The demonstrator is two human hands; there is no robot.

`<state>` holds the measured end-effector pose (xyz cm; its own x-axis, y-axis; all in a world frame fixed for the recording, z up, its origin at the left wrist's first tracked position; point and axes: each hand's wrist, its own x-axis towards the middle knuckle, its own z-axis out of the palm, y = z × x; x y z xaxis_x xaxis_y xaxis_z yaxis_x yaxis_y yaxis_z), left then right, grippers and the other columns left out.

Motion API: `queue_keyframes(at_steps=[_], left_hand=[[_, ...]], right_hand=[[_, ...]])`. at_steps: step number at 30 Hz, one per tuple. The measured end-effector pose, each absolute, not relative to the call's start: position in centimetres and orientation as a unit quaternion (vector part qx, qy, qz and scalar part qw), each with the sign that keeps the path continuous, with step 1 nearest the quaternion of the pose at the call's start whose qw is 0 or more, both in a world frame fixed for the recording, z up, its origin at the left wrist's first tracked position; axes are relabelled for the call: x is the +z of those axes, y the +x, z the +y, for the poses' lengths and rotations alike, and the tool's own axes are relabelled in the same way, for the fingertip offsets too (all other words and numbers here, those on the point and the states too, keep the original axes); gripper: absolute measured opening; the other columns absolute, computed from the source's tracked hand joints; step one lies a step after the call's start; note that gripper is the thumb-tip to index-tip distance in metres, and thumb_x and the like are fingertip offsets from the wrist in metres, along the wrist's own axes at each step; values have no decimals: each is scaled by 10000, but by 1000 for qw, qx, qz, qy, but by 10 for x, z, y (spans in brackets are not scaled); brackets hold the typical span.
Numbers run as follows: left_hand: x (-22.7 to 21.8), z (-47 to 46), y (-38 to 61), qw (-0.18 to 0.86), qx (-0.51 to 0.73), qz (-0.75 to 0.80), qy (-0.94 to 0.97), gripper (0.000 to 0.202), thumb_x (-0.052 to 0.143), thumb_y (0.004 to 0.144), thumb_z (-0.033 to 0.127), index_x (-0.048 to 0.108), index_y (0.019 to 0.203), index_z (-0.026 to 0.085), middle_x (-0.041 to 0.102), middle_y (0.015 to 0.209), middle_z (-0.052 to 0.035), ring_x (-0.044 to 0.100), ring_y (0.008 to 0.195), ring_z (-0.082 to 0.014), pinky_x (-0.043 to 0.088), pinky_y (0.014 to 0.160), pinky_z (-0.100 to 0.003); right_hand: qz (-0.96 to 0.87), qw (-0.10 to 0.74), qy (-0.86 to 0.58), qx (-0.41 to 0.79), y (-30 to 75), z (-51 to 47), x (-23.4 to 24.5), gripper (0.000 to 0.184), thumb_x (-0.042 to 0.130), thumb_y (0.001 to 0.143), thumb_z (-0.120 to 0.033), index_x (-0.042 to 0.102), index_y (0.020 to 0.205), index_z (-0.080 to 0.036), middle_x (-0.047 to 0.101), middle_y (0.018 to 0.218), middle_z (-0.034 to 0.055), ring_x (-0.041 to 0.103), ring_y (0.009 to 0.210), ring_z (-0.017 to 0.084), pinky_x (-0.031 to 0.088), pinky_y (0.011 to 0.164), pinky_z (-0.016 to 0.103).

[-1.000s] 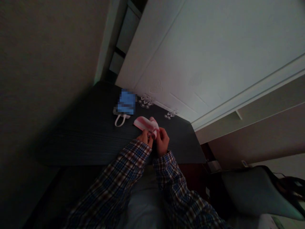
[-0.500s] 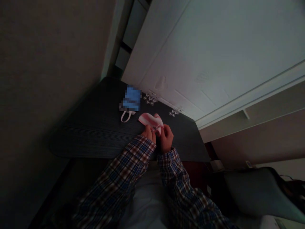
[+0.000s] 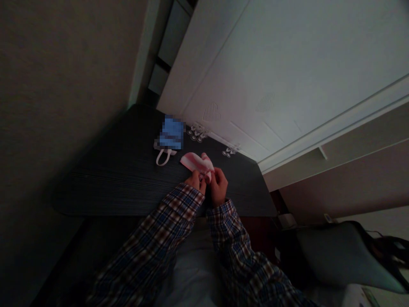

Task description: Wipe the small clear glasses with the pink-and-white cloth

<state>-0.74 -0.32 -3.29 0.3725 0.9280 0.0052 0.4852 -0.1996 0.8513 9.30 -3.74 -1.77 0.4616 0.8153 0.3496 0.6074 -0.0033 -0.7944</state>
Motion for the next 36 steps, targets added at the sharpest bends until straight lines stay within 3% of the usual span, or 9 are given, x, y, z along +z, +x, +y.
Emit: queue_keyframes(at_steps=[13,36], left_hand=[[-25,-6,-11,409,259,484,729,258,441,877,274,515,1062,111,682,910,-120,656,818,-219,417,626,-257],[-25,-6,-11,410,248,485,732,245,455,881,267,512,1071,123,673,933,-116,650,848,-218,401,619,-253]], right_hand=[[-499,497,-699,125,94,-37,-20,338,468,853,-412,613,1017,-155,625,791,5,518,646,101,431,607,201],[-510,497,-694,108,95,-37,-20,295,457,867,-371,616,983,-150,617,813,1,537,707,101,431,665,202]])
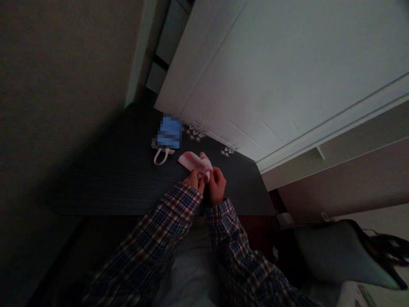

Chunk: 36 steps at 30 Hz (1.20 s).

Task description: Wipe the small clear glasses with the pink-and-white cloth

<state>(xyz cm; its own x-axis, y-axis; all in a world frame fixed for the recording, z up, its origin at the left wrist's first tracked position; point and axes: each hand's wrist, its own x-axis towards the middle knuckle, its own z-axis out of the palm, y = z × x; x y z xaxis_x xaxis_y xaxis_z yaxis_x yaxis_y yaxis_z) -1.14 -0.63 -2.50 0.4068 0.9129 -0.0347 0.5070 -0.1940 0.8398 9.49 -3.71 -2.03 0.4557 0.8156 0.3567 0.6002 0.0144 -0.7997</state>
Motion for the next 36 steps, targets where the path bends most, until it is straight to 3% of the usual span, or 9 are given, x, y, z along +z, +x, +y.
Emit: queue_keyframes(at_steps=[18,36], left_hand=[[-42,-5,-6,372,327,469,731,131,452,864,226,545,904,142,626,878,-98,609,795,-189,424,662,-255],[-41,-4,-4,370,286,475,745,202,423,877,248,548,978,124,652,915,-104,627,834,-197,428,684,-264]], right_hand=[[-509,477,-711,91,96,-38,-21,286,438,872,-387,599,944,-162,608,792,-2,536,684,97,433,649,194],[-514,483,-703,90,98,-36,-23,286,439,868,-381,604,947,-162,607,795,-1,536,686,100,431,650,202]])
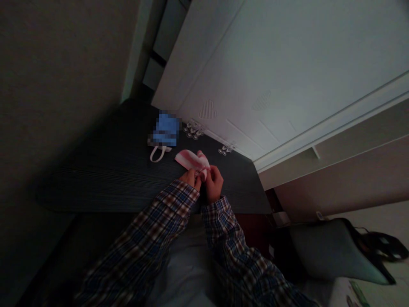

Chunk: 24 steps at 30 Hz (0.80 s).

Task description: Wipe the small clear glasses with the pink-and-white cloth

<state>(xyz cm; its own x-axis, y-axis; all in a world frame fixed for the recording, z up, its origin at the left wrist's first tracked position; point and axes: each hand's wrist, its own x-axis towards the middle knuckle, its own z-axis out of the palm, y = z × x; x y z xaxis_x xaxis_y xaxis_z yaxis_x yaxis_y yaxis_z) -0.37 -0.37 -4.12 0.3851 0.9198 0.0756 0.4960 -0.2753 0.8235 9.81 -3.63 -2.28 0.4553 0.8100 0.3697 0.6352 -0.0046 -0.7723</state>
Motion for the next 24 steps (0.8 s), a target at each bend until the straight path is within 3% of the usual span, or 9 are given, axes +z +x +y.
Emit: queue_keyframes(at_steps=[9,15,24], left_hand=[[-32,-2,-9,377,247,484,750,200,435,875,260,551,990,144,665,901,-88,632,835,-191,431,692,-258],[-31,-3,-14,337,243,486,769,188,458,853,240,583,970,164,669,884,-79,633,848,-186,444,719,-249],[-43,11,-24,264,205,547,768,292,494,805,369,635,959,165,673,795,-38,629,716,-167,447,611,-224]], right_hand=[[-510,478,-710,89,97,-39,-21,309,437,874,-391,619,974,-162,604,771,-6,502,637,89,406,605,195],[-487,519,-692,118,96,-41,-22,347,422,881,-427,614,1004,-165,569,704,-20,484,591,83,387,566,187],[-490,555,-647,182,93,-41,-28,272,435,878,-345,603,1027,-191,592,737,-11,526,630,94,417,613,196]])
